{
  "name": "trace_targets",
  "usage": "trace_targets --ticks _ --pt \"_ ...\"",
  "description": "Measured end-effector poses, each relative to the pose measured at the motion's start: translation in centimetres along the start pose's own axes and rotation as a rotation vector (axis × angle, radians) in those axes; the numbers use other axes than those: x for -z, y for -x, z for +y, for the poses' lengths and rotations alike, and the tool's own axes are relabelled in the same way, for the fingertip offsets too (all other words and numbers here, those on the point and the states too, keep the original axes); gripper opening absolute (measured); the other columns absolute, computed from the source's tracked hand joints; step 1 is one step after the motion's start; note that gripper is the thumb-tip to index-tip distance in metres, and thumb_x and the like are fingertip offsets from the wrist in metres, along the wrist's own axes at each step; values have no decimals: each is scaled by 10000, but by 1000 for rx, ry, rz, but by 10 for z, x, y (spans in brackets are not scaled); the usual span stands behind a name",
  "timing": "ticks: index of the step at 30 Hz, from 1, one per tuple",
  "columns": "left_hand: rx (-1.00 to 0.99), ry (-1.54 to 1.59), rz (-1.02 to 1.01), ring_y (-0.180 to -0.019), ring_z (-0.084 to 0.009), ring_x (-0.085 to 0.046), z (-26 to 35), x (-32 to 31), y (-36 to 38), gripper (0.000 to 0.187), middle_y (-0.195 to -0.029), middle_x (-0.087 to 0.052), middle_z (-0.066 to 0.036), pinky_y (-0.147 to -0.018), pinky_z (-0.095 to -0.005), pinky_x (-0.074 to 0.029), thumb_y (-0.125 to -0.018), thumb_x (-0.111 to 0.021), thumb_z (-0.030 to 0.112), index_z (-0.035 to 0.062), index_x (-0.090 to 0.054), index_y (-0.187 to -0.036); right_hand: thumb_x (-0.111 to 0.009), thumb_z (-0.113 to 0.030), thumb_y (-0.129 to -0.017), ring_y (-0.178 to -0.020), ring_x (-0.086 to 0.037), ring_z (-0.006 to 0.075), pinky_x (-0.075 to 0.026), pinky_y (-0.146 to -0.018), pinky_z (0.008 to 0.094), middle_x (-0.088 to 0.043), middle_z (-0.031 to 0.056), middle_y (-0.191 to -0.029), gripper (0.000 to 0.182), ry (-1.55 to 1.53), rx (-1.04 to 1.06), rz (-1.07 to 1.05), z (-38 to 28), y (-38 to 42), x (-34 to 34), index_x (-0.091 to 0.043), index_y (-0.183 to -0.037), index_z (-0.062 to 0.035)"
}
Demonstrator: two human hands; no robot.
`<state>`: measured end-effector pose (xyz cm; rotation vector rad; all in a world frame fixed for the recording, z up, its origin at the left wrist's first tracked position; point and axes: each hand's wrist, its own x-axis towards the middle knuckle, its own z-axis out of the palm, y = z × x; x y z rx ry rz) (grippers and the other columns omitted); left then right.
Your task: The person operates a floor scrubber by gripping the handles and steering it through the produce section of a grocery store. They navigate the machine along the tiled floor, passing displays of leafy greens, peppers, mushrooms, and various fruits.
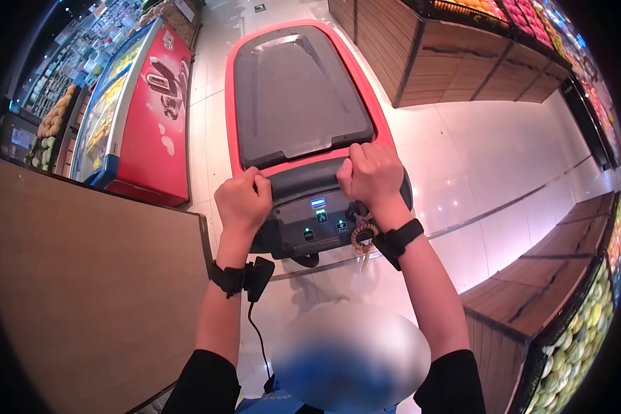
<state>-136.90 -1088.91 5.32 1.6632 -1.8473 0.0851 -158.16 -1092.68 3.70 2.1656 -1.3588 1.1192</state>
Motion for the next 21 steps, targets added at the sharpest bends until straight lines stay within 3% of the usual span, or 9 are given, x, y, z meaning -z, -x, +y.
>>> trace_targets --ticks 11,21 --pt "3 -24 35 -474 -303 -541 -31 -65 -134 203 -520 -536 -127 -452 -377 -434 -720 -492 179 35 -533 -584 -484 -197 -678 -483 -480 236 -394 -472 341 -438 72 -507 193 -1 16 9 71 -97 -100 -419 -538 -81" --pt "11 -52 81 -508 -313 -555 -96 -124 -279 207 -538 -547 -147 -487 -391 -452 -725 -466 185 47 -573 -616 -523 -228 -657 -448 -472 228 -390 -441 335 -445 65 -495 210 -13 78 22 121 -206 -223 -436 -526 -88"
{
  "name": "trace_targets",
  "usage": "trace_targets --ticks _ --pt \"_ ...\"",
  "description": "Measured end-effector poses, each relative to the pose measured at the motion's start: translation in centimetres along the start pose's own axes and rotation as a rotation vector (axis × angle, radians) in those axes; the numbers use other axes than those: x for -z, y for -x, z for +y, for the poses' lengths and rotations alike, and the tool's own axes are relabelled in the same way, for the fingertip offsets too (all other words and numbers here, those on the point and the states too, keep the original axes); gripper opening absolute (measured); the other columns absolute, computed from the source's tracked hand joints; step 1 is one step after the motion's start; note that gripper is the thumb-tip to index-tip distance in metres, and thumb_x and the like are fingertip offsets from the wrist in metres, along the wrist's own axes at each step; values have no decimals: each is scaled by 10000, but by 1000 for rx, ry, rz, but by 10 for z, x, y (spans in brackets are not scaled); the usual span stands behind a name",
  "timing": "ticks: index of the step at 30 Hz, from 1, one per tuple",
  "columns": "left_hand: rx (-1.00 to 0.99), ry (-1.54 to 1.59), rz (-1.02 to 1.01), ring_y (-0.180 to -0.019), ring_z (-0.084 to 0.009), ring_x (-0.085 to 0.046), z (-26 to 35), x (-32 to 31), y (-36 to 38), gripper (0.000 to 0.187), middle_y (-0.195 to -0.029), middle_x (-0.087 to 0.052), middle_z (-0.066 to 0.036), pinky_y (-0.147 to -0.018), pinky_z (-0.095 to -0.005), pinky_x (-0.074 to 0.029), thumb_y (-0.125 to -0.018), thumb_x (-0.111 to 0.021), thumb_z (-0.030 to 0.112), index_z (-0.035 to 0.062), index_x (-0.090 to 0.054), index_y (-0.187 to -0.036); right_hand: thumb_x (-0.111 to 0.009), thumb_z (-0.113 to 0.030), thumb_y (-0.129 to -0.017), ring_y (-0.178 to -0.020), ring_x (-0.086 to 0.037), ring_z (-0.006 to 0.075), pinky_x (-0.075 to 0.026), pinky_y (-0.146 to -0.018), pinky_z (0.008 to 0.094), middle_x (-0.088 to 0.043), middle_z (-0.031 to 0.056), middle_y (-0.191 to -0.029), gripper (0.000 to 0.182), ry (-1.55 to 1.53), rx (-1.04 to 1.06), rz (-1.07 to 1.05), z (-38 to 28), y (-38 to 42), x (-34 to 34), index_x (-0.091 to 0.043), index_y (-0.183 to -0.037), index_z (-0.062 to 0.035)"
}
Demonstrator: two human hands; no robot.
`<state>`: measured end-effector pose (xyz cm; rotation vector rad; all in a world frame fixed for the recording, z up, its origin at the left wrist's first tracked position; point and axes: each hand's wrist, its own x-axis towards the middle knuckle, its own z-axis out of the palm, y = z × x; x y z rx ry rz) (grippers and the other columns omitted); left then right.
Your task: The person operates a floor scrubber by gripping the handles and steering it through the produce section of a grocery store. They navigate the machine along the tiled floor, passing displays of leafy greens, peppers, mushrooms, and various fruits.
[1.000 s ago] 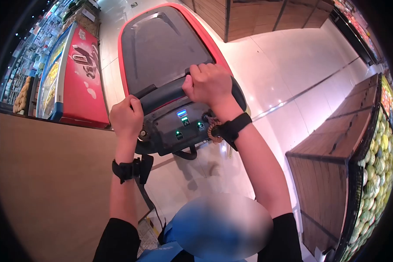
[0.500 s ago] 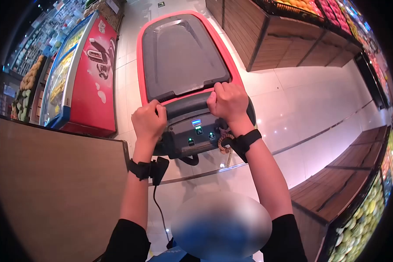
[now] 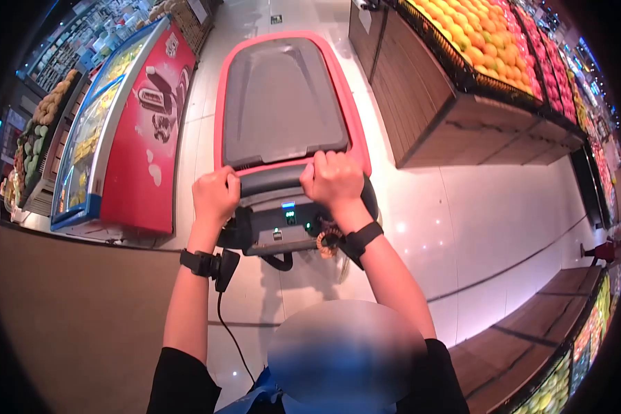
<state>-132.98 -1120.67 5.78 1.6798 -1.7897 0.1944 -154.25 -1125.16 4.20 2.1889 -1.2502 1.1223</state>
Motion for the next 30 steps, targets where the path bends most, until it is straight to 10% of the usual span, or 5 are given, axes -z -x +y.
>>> trace_targets --ticks 30 --pt "120 -12 -124 -600 -323 -588 -221 -235 -464 239 -620 -592 -144 -556 -404 -470 -759 -449 210 63 -621 -684 -481 -240 -697 -492 -514 246 -419 -466 361 -485 62 -525 202 60 -44 -53 167 -336 -418 -464 -558 -94"
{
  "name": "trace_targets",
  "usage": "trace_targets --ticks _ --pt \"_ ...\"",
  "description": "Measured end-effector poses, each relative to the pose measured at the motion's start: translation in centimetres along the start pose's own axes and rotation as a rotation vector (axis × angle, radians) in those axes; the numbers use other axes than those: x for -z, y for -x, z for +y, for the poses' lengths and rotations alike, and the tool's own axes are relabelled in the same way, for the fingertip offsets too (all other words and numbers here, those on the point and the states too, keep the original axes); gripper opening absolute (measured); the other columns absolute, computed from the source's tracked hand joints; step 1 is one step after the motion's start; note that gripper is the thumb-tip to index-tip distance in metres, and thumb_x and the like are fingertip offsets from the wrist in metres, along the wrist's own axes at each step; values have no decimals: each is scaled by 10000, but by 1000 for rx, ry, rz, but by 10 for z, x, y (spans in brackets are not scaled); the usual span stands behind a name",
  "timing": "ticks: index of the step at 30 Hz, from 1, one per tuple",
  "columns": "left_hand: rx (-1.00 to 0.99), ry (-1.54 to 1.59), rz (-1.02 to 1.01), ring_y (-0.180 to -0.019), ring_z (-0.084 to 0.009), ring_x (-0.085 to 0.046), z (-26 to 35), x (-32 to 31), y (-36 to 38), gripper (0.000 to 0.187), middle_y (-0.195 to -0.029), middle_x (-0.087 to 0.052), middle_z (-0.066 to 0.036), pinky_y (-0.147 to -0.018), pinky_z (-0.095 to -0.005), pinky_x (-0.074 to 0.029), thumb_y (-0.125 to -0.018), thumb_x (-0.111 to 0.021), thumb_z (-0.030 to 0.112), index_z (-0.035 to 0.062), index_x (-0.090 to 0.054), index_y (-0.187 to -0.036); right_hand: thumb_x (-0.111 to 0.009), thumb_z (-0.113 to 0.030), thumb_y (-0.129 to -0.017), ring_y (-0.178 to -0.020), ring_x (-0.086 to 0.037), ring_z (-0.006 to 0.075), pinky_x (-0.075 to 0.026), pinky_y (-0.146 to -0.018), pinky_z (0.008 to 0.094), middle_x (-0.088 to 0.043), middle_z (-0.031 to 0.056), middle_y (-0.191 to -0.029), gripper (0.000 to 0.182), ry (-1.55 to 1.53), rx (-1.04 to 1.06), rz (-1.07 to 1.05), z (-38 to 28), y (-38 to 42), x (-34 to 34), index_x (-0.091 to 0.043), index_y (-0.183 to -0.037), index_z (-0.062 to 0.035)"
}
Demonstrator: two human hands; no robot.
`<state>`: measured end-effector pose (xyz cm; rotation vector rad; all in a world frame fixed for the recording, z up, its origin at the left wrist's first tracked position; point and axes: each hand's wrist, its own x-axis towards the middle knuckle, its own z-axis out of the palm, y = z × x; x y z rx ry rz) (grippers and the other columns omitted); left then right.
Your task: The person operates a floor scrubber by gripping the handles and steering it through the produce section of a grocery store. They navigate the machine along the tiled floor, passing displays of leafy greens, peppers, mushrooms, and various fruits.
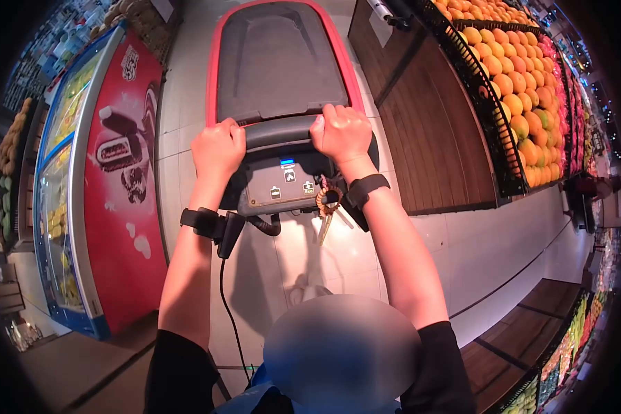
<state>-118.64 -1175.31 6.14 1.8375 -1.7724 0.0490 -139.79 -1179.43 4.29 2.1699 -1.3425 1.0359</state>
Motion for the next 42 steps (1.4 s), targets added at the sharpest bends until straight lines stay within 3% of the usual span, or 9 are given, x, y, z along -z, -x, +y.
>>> trace_targets --ticks 18,23,26,28,32,34,38,42 --pt "-140 107 11 -612 -316 -584 -73 -113 -318 200 -642 -598 -134 -553 -400 -460 -745 -507 229 61 -613 -734 -516 -242 -675 -486 -529 244 -436 -475 363 -503 67 -519 202 -41 -46 -17 111 -230 -242 -490 -554 -82" --pt "-157 -1 -89 -626 -320 -587 -91 -146 -408 286 -632 -596 -148 -555 -407 -459 -796 -488 285 51 -631 -714 -517 -309 -738 -580 -580 291 -457 -535 392 -568 113 -589 285 -198 -121 -252 142 -304 -289 -586 -652 -46" --pt "-103 -50 -162 -643 -328 -590 -101 -165 -461 334 -645 -599 -160 -579 -416 -464 -819 -457 300 45 -637 -701 -456 -456 -794 -698 -593 338 -455 -654 427 -609 172 -676 455 -204 -306 -619 170 -345 -316 -661 -748 -53" --pt "-87 -61 -206 -647 -334 -590 -105 -174 -495 345 -653 -601 -165 -593 -417 -466 -824 -447 306 45 -638 -703 -447 -476 -794 -713 -589 346 -452 -673 426 -600 181 -666 472 -231 -436 -744 197 -369 -342 -666 -727 -63" --pt "-90 29 -267 -689 -362 -571 -122 -200 -566 329 -684 -587 -191 -638 -441 -452 -848 -421 279 37 -620 -745 -459 -472 -785 -729 -584 354 -452 -685 419 -593 190 -666 459 -248 -479 -650 223 -403 -406 -669 -724 -67" --pt "-147 57 -187 -650 -366 -572 -135 -216 -604 350 -648 -579 -195 -629 -440 -461 -849 -418 276 22 -616 -712 -469 -445 -774 -708 -584 354 -457 -681 417 -583 191 -637 427 -226 -494 -474 233 -419 -440 -672 -731 -72" --pt "-154 61 -141 -535 -328 -586 -155 -238 -666 379 -557 -572 -173 -531 -411 -481 -827 -434 280 28 -619 -613 -471 -382 -762 -670 -587 349 -465 -669 419 -572 171 -574 377 -217 -546 -416 243 -467 -494 -679 -771 -69" --pt "-136 95 -269 -597 -354 -580 -178 -253 -724 377 -604 -577 -185 -593 -428 -475 -851 -416 278 19 -621 -669 -459 -355 -770 -688 -584 362 -463 -674 425 -584 191 -626 375 -142 -534 -368 251 -507 -541 -675 -780 -48"
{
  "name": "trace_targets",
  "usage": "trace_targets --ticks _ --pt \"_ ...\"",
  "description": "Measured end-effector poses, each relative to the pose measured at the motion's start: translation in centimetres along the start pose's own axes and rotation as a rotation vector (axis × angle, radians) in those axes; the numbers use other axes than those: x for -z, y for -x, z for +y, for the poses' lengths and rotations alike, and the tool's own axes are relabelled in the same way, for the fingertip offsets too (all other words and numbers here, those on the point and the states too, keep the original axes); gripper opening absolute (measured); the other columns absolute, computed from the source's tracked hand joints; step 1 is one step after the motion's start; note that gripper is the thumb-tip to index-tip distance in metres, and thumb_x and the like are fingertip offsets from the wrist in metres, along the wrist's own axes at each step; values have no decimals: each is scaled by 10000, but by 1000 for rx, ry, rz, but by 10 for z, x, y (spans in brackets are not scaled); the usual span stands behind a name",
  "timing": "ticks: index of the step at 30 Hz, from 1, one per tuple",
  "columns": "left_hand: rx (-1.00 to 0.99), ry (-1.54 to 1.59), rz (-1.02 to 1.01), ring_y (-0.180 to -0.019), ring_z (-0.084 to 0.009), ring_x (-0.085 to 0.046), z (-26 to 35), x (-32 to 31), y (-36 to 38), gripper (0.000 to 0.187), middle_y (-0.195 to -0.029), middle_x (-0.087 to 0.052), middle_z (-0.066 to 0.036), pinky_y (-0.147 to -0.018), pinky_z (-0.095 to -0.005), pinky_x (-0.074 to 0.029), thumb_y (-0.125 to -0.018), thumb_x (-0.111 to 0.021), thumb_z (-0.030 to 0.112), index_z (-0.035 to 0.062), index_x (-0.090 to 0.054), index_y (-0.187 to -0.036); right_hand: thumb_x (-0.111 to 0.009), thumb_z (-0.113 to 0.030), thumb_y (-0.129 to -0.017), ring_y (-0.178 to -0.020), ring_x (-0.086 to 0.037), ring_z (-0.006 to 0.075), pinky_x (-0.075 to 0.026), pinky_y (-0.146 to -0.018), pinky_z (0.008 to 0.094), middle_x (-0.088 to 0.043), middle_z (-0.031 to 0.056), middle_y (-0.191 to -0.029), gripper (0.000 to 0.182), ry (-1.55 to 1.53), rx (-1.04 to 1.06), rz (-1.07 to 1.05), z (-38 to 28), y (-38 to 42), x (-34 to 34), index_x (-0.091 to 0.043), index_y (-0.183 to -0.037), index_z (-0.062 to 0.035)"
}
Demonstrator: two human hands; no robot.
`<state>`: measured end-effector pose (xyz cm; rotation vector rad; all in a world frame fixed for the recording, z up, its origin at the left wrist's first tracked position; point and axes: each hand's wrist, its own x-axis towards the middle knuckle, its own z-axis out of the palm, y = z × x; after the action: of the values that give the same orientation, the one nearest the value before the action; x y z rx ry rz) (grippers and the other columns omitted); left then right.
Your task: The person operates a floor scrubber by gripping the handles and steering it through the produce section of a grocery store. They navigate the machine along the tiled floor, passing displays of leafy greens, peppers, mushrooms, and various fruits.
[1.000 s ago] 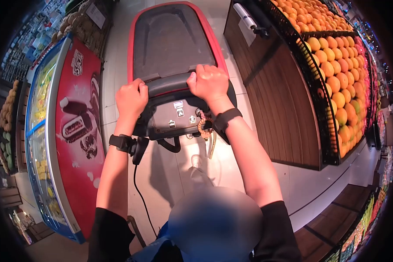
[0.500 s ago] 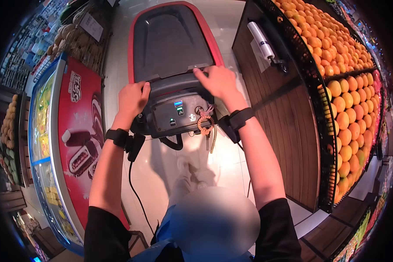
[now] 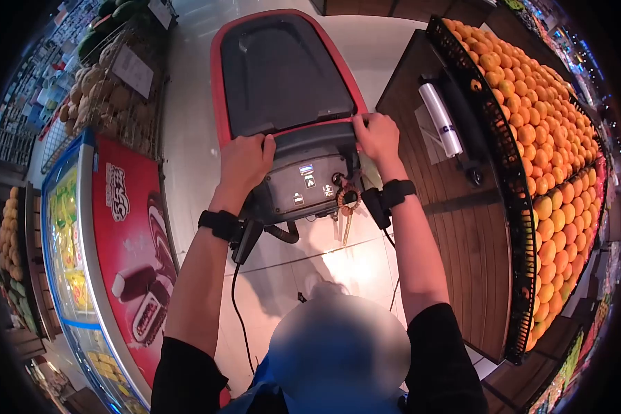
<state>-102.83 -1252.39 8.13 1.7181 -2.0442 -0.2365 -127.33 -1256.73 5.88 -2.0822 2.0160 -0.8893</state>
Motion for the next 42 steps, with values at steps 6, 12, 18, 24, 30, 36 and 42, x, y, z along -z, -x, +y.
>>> trace_targets --ticks 6,12,18,24,30,36,42 --pt "-73 20 96 -509 -327 -575 -61 -2 -85 376 -526 -556 -166 -505 -407 -471 -825 -446 277 35 -603 -584 -447 -332 -775 -693 -579 370 -454 -659 442 -577 212 -649 374 23 -40 45 -30 -76 -46 -656 -727 -25" --pt "-192 34 176 -511 -324 -572 -124 6 -171 357 -522 -549 -168 -504 -403 -468 -816 -472 264 36 -586 -566 -434 -319 -783 -693 -574 376 -451 -653 447 -572 216 -650 372 15 -72 77 -65 -147 -91 -648 -716 -22" --pt "-215 98 94 -494 -321 -561 -190 13 -235 348 -498 -534 -159 -503 -397 -464 -808 -489 262 25 -582 -571 -428 -323 -793 -686 -570 379 -447 -648 452 -575 209 -654 370 51 -141 82 -99 -199 -138 -645 -736 -29" --pt "-215 127 -77 -556 -343 -572 -253 37 -305 338 -556 -559 -176 -561 -420 -467 -828 -469 272 26 -602 -636 -429 -306 -791 -701 -558 392 -437 -644 452 -567 224 -682 360 69 -229 134 -145 -250 -184 -628 -731 -12" --pt "-325 243 -87 -526 -338 -568 -336 43 -368 350 -532 -551 -169 -537 -414 -466 -814 -485 281 24 -591 -602 -429 -264 -785 -672 -546 391 -420 -611 436 -553 224 -672 331 61 -300 193 -186 -287 -240 -599 -718 12" --pt "-435 302 -145 -492 -307 -564 -401 59 -436 354 -501 -534 -152 -501 -388 -461 -798 -499 285 25 -571 -570 -433 -239 -778 -644 -553 371 -407 -578 401 -540 220 -646 307 48 -364 275 -244 -331 -282 -582 -707 20" --pt "-525 379 -160 -473 -292 -558 -456 63 -498 349 -495 -529 -138 -481 -379 -453 -793 -506 293 32 -559 -567 -424 -246 -801 -618 -560 331 -403 -585 383 -539 226 -640 340 25 -469 353 -288 -368 -324 -579 -726 46"
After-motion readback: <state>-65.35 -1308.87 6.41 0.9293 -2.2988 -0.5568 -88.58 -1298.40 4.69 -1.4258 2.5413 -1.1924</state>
